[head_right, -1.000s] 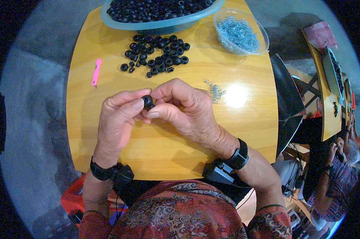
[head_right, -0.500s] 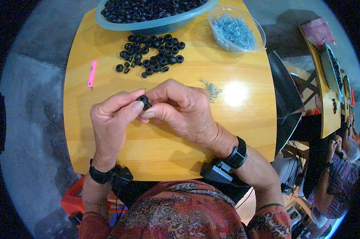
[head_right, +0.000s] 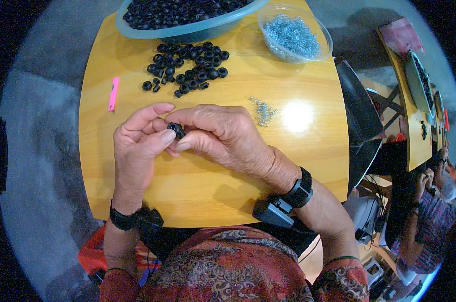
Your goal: Manually assembling small plastic or rubber components by inserting tiny metal pins into black rubber grommets.
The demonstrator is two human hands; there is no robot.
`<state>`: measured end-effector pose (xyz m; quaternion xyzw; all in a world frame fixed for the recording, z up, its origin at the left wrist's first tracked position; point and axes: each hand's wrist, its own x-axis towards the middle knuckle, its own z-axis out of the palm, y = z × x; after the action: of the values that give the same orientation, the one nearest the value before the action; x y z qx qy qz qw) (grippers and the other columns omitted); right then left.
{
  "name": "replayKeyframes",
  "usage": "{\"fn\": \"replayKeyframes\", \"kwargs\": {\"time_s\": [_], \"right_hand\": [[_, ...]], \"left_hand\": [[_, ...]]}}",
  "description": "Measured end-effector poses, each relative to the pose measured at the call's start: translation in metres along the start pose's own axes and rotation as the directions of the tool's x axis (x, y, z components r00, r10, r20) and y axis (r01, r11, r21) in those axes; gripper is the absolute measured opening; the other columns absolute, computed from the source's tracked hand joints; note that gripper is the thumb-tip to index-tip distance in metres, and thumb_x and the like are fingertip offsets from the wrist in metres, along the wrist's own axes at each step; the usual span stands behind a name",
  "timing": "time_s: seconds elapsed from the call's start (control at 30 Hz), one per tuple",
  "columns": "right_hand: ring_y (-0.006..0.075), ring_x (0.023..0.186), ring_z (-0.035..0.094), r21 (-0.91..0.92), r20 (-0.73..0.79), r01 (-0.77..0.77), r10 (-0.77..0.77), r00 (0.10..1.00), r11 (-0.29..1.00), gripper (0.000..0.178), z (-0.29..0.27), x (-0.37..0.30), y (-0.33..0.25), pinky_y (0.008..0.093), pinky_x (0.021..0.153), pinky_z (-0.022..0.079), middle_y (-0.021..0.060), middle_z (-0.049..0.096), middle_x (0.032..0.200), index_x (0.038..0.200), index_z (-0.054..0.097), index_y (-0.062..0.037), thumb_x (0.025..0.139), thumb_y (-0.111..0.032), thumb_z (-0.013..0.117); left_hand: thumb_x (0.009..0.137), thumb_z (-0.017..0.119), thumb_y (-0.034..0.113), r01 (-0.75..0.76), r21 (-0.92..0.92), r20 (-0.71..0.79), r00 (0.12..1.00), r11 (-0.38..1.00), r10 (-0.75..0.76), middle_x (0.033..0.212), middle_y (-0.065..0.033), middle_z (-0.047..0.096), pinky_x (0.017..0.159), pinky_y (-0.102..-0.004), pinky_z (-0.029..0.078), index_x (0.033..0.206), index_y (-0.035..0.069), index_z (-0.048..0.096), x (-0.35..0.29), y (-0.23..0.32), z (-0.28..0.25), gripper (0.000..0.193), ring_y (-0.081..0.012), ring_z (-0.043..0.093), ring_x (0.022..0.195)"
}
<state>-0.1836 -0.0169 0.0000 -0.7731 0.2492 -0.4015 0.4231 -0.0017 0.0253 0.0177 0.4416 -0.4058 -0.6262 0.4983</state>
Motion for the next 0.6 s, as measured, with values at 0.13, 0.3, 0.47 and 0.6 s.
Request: {"fn": "replayKeyframes", "kwargs": {"time_s": [0.13, 0.3, 0.47, 0.6], "right_hand": [[0.0206, 0.077, 0.066, 0.091, 0.009, -0.043, 0.042, 0.999, 0.995, 0.031, -0.002, -0.001, 0.0, 0.029, 0.068, 0.051, 0.0078, 0.068, 0.077, 0.103, 0.063, -0.0018, 0.079, -0.02, 0.069], [0.0202, 0.073, 0.067, 0.034, 0.012, -0.057, 0.056, 0.998, 0.998, 0.026, -0.004, -0.002, -0.001, 0.0287, 0.064, 0.052, 0.0071, 0.067, 0.076, 0.096, 0.063, -0.0026, 0.08, -0.022, 0.068], [0.022, 0.07, 0.067, -0.017, 0.067, -0.066, 0.067, 0.995, 0.998, 0.024, -0.01, 0.001, -0.005, 0.0295, 0.061, 0.052, 0.0073, 0.067, 0.075, 0.091, 0.062, -0.0044, 0.08, -0.025, 0.068], [0.0261, 0.068, 0.065, 0.0, 0.055, -0.044, 0.044, 0.998, 0.999, 0.025, -0.011, 0.0, -0.002, 0.0329, 0.059, 0.051, 0.009, 0.064, 0.073, 0.091, 0.061, -0.0058, 0.081, -0.029, 0.066]], "left_hand": [[0.08, 0.063, -0.002, 0.032, -0.051, 0.042, 0.999, 0.998, -0.03, 0.08, -0.008, 0.064, 0.062, -0.0221, 0.053, 0.113, -0.004, 0.057, 0.001, -0.003, -0.001, 0.033, -0.0113, 0.062, 0.067], [0.08, 0.063, -0.001, 0.074, -0.053, 0.057, 0.996, 0.996, -0.071, 0.079, -0.0073, 0.064, 0.062, -0.0223, 0.053, 0.112, -0.003, 0.058, 0.003, -0.008, -0.001, 0.032, -0.0109, 0.062, 0.066], [0.08, 0.064, 0.0, 0.085, 0.002, 0.052, 0.995, 0.996, -0.085, 0.079, -0.0069, 0.064, 0.062, -0.0224, 0.053, 0.111, -0.003, 0.059, 0.003, -0.009, -0.001, 0.032, -0.0109, 0.062, 0.066], [0.081, 0.064, 0.003, 0.143, -0.079, 0.116, 0.984, 0.987, -0.133, 0.08, -0.0075, 0.065, 0.063, -0.0224, 0.053, 0.113, -0.003, 0.057, 0.006, -0.007, -0.004, 0.033, -0.0117, 0.063, 0.067]]}}
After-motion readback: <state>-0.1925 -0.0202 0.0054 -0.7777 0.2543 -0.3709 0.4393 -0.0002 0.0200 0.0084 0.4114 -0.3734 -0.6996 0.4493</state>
